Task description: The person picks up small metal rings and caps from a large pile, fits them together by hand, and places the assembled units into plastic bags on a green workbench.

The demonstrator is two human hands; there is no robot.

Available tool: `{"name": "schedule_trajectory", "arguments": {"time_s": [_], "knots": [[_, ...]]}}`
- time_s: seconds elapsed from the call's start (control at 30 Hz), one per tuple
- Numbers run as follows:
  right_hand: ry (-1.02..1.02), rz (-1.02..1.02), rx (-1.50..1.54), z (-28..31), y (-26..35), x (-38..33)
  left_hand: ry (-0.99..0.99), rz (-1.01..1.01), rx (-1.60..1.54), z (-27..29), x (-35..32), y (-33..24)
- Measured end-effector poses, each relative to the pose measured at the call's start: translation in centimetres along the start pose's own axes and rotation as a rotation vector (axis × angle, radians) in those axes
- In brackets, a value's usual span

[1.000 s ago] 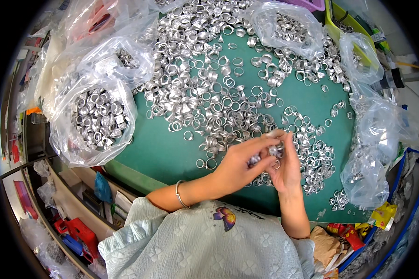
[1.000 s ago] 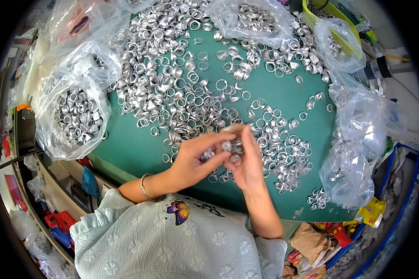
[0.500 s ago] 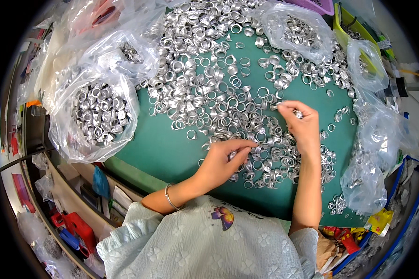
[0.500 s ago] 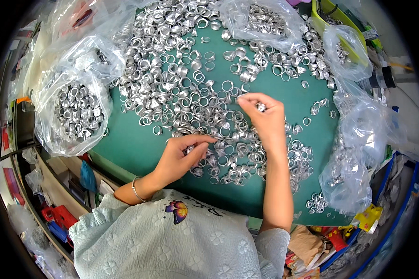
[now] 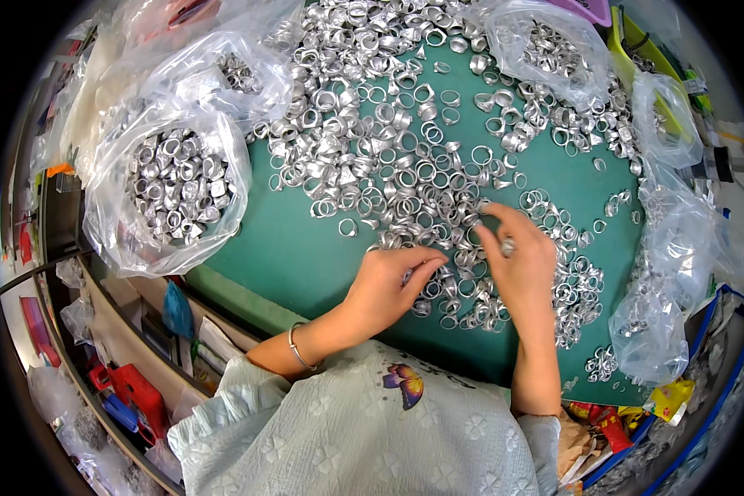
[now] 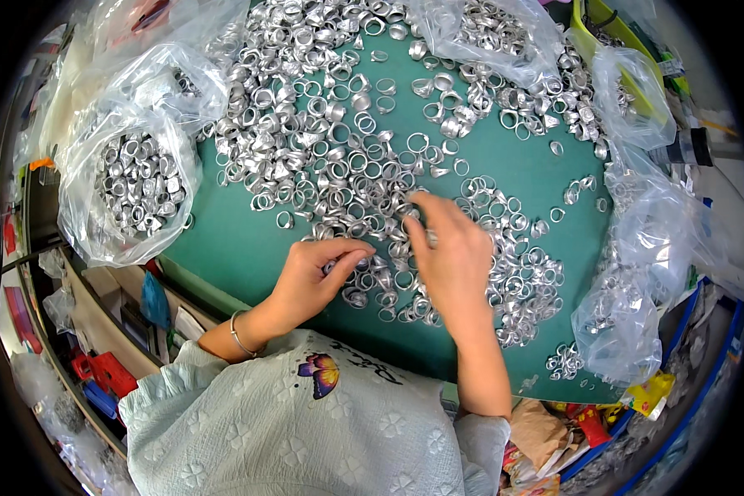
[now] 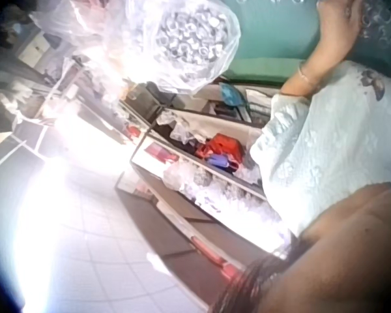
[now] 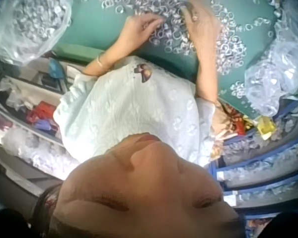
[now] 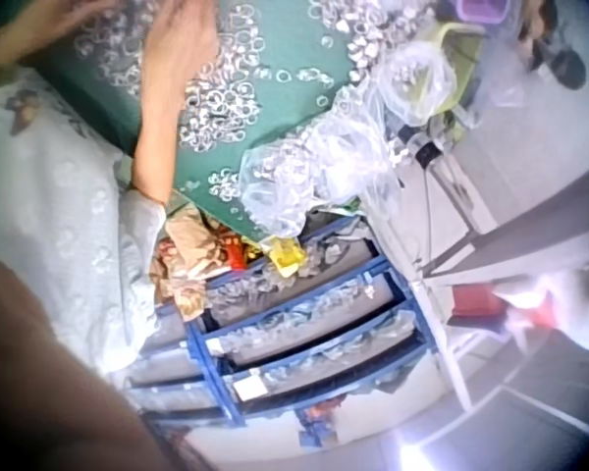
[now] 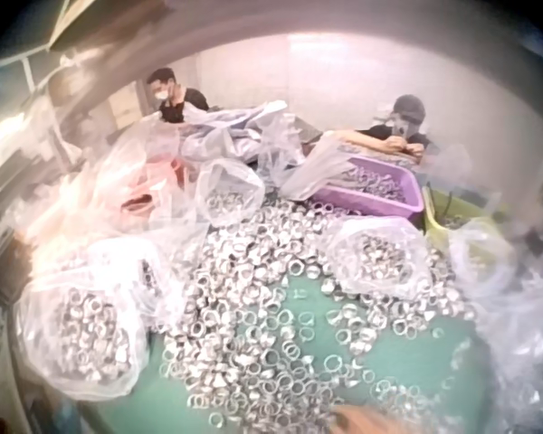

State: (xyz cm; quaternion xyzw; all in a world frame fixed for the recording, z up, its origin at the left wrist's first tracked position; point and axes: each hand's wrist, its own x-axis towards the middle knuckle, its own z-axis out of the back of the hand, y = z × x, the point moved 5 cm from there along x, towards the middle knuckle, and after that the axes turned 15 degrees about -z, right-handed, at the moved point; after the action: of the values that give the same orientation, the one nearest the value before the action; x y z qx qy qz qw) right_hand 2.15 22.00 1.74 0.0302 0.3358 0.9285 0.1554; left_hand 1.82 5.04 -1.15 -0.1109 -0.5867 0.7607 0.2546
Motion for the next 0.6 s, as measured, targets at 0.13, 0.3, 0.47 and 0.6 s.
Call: {"name": "schedule_trajectory", "arguments": {"time_s": [0.13,0.3,0.47,0.6], "knots": [[-0.006,0.041,-0.154,-1.8,0.0,0.5,-0.001,-0.061,0.033,0.0,-0.1,-0.4],[-0.091,-0.098,-0.260,0.9,-2.7,0.1,-0.028,-0.066,0.084,0.5,-1.1,0.0],[0.052,-0.035,-0.032,0.1,-0.9,-1.9,0.080,0.059,0.354,0.9,-1.8,0.0],[0.112,0.081,-0.185,-1.1,0.6,-3.1,0.146,-0.117,0.389,0.7,-2.3,-0.5]]}}
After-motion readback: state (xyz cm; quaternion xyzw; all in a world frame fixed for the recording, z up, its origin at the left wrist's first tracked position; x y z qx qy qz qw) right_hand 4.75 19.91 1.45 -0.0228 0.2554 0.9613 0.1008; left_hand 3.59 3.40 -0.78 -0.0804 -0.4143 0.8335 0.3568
